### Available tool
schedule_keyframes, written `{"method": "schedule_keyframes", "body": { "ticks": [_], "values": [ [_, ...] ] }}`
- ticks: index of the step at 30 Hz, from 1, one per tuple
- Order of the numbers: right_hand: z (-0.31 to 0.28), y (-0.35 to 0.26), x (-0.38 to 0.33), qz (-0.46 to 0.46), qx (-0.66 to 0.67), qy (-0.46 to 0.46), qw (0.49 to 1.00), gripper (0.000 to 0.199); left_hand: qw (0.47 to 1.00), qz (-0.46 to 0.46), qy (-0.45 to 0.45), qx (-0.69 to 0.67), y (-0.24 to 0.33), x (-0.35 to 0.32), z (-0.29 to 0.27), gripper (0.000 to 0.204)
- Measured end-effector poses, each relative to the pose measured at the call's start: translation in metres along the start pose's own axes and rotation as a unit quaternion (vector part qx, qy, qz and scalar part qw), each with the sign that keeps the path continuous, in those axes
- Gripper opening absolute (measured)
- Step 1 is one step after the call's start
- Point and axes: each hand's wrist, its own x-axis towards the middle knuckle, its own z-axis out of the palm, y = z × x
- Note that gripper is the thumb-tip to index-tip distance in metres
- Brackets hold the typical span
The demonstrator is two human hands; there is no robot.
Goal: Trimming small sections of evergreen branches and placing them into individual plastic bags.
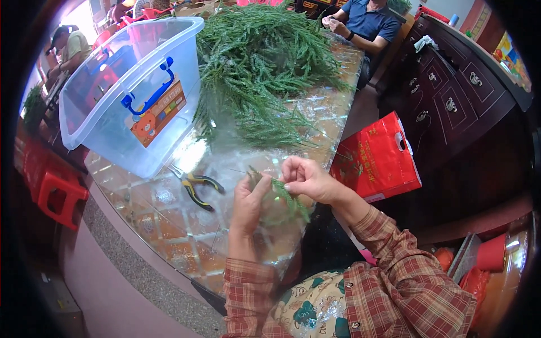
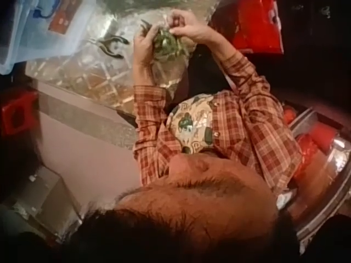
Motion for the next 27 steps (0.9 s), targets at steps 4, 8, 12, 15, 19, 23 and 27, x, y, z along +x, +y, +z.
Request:
{"method": "schedule_keyframes", "body": {
  "ticks": [4,8,12,15,19,23,27],
  "values": [
    [0.018,0.002,-0.008,-0.165,-0.34,0.135,0.916,0.017,0.998,0.011,0.022,0.051,-0.01,0.003,-0.004,0.011],
    [0.021,0.003,-0.005,-0.296,-0.515,0.15,0.79,0.016,0.992,0.038,0.047,0.109,-0.014,0.006,-0.004,0.012],
    [0.018,0.008,-0.007,-0.3,-0.581,0.152,0.741,0.02,0.981,0.07,0.072,0.164,-0.016,0.007,-0.005,0.012],
    [0.018,0.003,-0.004,-0.309,-0.576,0.172,0.737,0.019,0.961,0.117,0.094,0.233,-0.017,0.007,-0.003,0.013],
    [0.013,0.009,0.001,-0.33,-0.581,0.16,0.726,0.02,0.946,0.161,0.111,0.26,-0.022,0.01,-0.007,0.014],
    [0.004,0.014,0.006,-0.345,-0.56,0.131,0.742,0.02,0.988,0.035,0.069,0.133,-0.018,0.011,-0.015,0.021],
    [0.008,0.014,0.004,-0.378,-0.566,0.114,0.724,0.017,0.972,-0.126,-0.016,-0.199,-0.006,0.007,-0.01,0.027]
  ]
}}
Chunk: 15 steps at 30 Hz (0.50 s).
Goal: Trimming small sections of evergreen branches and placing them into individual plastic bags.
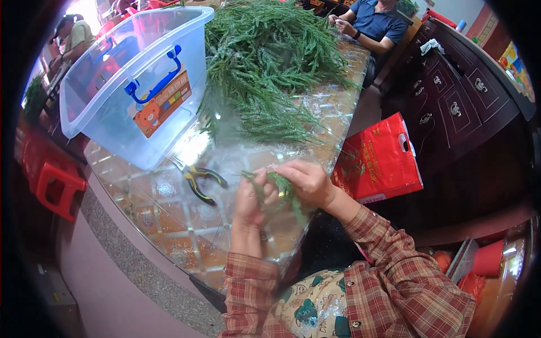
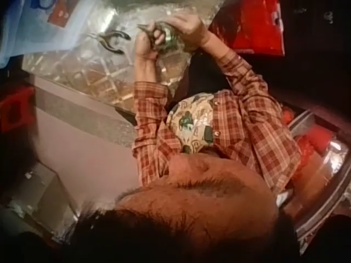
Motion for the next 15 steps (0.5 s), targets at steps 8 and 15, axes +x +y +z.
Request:
{"method": "schedule_keyframes", "body": {
  "ticks": [8,15],
  "values": [
    [-0.008,-0.001,0.003,-0.055,-0.06,-0.014,0.997,0.014,0.998,-0.04,-0.03,-0.05,-0.007,0.001,-0.009,0.027],
    [0.001,-0.004,-0.004,0.257,0.142,-0.026,0.956,0.018,0.777,0.368,0.054,0.508,-0.015,0.001,0.01,0.025]
  ]
}}
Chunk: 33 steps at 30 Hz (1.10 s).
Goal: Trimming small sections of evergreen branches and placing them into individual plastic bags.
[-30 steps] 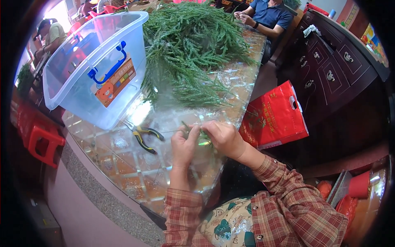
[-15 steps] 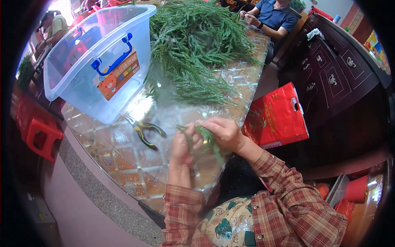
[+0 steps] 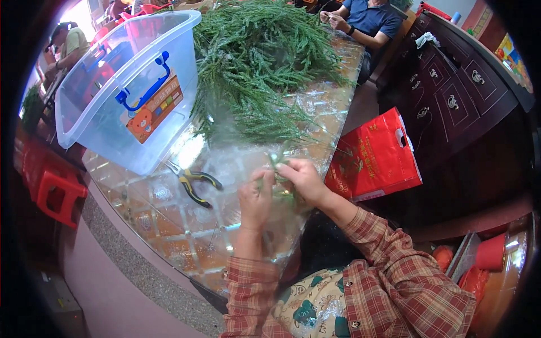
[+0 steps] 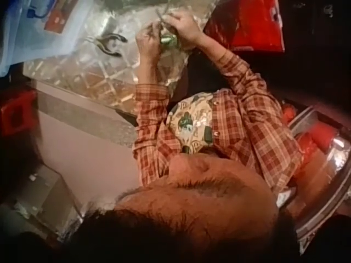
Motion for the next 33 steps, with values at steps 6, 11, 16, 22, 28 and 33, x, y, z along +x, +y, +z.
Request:
{"method": "schedule_keyframes", "body": {
  "ticks": [6,11,16,22,28,33],
  "values": [
    [0.0,0.003,0.012,0.316,0.376,-0.128,0.861,0.027,1.0,0.023,0.021,-0.002,-0.009,-0.002,-0.002,0.025],
    [-0.001,-0.026,0.01,0.154,0.064,-0.071,0.983,0.023,0.973,-0.176,0.056,-0.139,-0.009,-0.004,-0.005,0.023],
    [0.002,-0.023,0.011,-0.211,-0.292,0.072,0.93,0.026,0.973,-0.189,0.063,-0.12,-0.018,-0.002,-0.004,0.022],
    [0.01,-0.012,0.012,-0.255,-0.356,0.03,0.898,0.028,0.972,-0.193,0.044,-0.124,-0.01,-0.001,-0.003,0.022],
    [0.004,-0.009,0.013,-0.156,-0.282,-0.117,0.939,0.028,0.994,-0.099,0.014,0.033,-0.013,0.0,-0.009,0.024],
    [-0.035,-0.015,0.026,-0.038,0.11,-0.331,0.936,0.019,0.967,-0.13,-0.04,-0.214,-0.014,-0.005,-0.019,0.023]
  ]
}}
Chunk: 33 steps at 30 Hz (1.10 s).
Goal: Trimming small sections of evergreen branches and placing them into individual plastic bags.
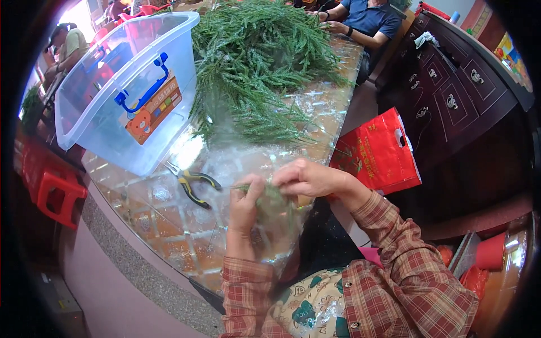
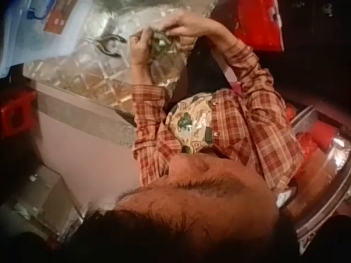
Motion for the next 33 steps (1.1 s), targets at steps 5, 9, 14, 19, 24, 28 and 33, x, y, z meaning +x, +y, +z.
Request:
{"method": "schedule_keyframes", "body": {
  "ticks": [5,9,14,19,24,28,33],
  "values": [
    [0.013,-0.012,-0.009,0.136,0.359,0.011,0.923,0.013,0.98,-0.12,-0.014,-0.158,0.005,-0.002,0.005,0.02],
    [0.023,-0.003,-0.009,0.162,0.09,0.142,0.972,0.013,0.99,-0.109,0.053,-0.067,0.006,0.003,0.013,0.019],
    [0.023,0.007,-0.012,0.002,-0.191,0.268,0.945,0.012,0.995,-0.083,0.029,-0.053,0.011,0.004,0.017,0.018],
    [0.023,0.0,-0.011,-0.028,-0.32,0.261,0.91,0.011,0.994,-0.098,-0.008,-0.042,0.009,0.003,0.01,0.018],
    [0.022,0.003,-0.008,-0.091,-0.41,0.223,0.88,0.011,0.994,-0.096,0.021,-0.041,0.011,0.004,0.016,0.019],
    [0.023,0.003,-0.009,-0.087,-0.42,0.205,0.88,0.01,0.996,-0.08,0.032,-0.011,0.008,0.005,0.017,0.022],
    [0.027,-0.003,-0.009,-0.067,-0.32,0.225,0.918,0.008,0.996,-0.081,0.0,0.022,0.001,0.005,0.012,0.024]
  ]
}}
